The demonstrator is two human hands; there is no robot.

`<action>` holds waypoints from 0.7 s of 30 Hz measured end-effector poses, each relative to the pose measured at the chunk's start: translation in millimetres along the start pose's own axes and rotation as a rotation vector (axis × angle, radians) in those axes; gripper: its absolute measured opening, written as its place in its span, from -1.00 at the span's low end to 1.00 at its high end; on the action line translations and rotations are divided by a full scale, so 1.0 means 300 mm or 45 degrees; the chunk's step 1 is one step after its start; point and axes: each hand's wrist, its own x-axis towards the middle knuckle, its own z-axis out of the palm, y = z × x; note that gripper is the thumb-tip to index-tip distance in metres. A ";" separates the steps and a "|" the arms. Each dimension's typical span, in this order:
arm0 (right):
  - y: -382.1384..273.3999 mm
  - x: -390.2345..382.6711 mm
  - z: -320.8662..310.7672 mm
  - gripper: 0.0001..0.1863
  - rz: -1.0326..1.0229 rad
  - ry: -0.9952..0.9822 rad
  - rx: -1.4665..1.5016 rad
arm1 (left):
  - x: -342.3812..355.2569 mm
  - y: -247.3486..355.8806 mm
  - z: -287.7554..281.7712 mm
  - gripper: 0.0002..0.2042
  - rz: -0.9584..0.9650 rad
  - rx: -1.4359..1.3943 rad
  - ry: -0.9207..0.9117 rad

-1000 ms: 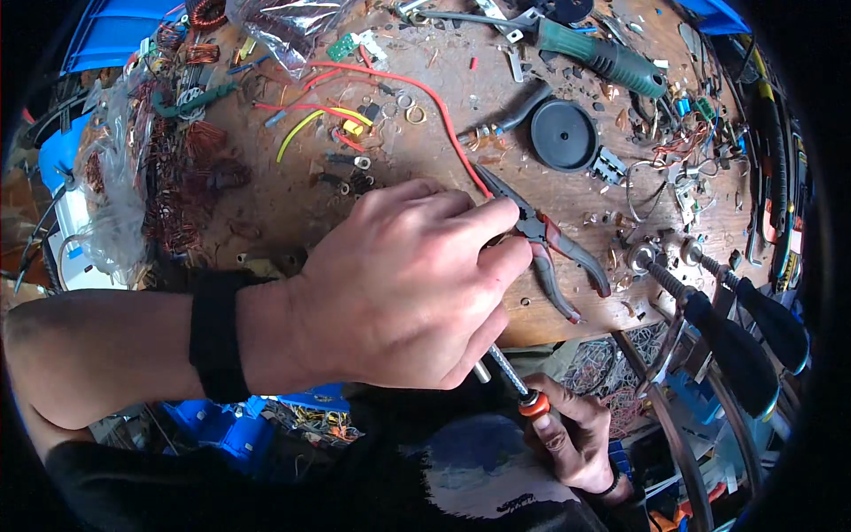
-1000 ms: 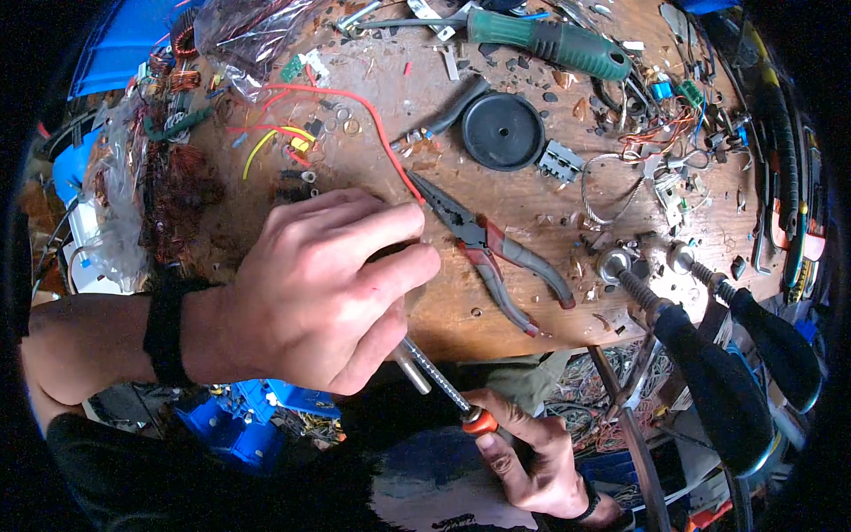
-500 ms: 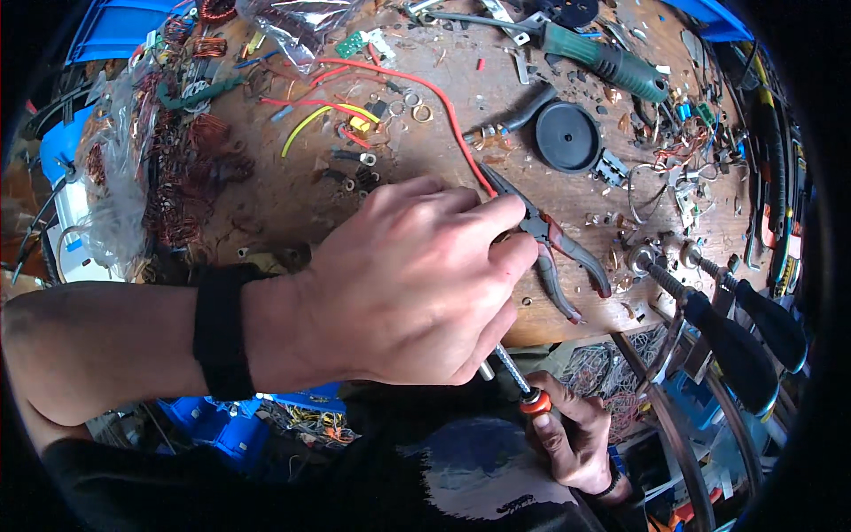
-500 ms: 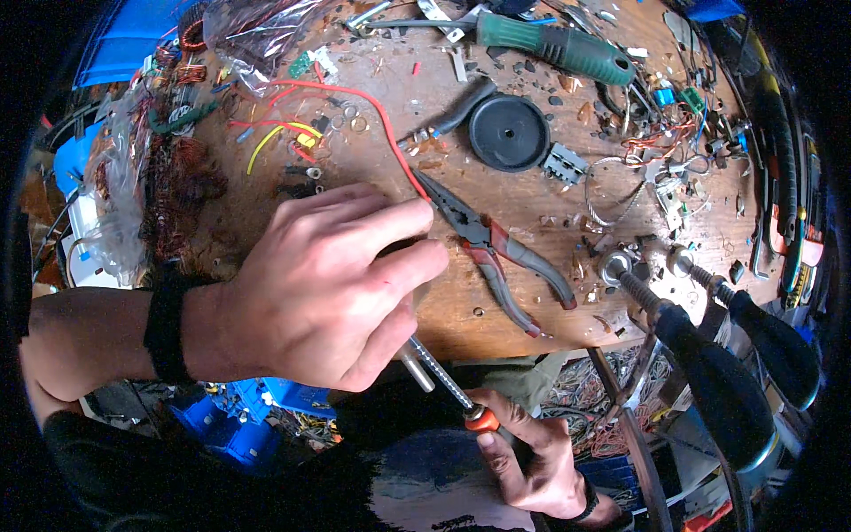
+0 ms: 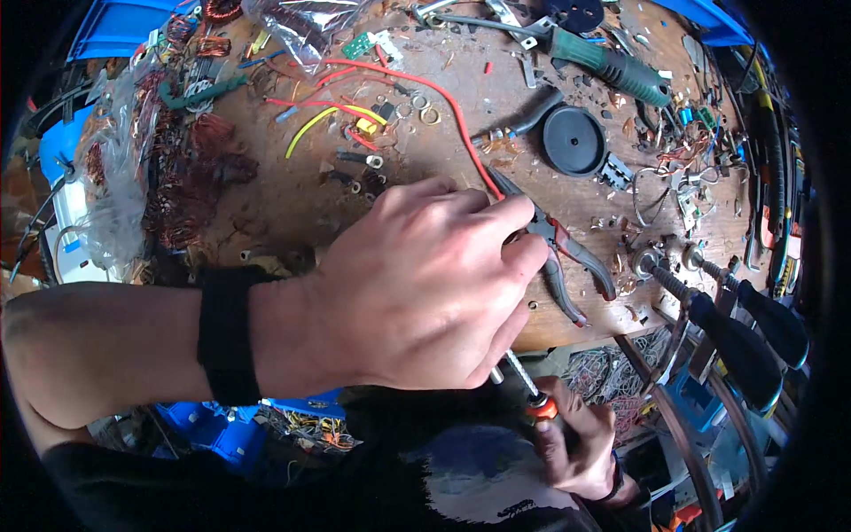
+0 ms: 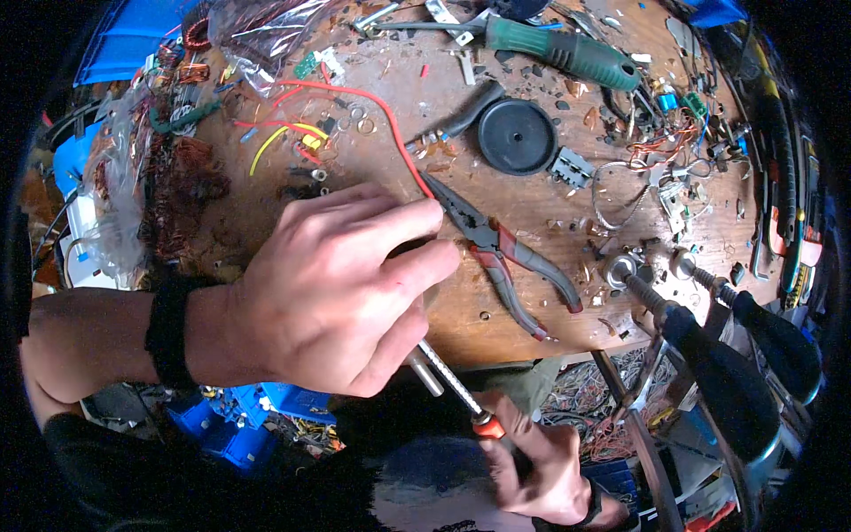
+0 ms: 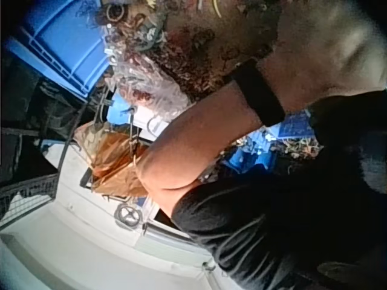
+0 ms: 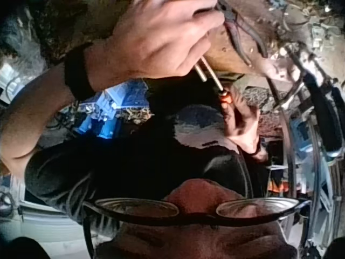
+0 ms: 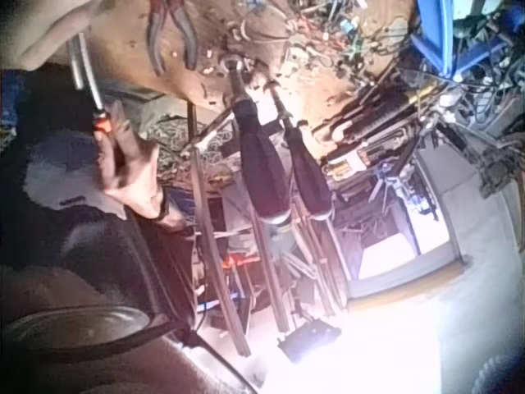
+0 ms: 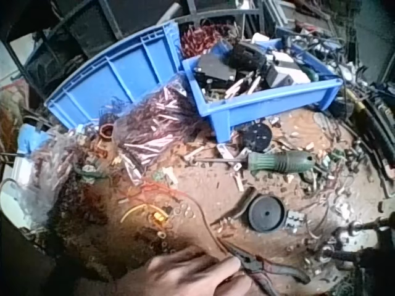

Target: The person disassembles a cylindrical electrical component, likely a motor armature, using pliers and a screwdriver. They remove a metal retaining ring and separate the housing to expose the internal copper windings. The person then uses the screwdriver to adjust or clean the internal components before reassembling the parts.

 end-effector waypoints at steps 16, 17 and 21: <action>0.017 -0.034 0.068 -0.55 0.360 -0.067 0.971 | -0.036 -0.019 -0.018 -0.76 0.032 0.059 0.082; 0.017 -0.028 0.067 -0.55 0.349 -0.082 1.013 | -0.036 -0.032 -0.009 -0.76 0.069 0.065 0.121; 0.015 -0.051 0.111 -0.49 0.081 0.076 0.646 | -0.019 -0.047 -0.010 -0.73 0.071 0.039 0.091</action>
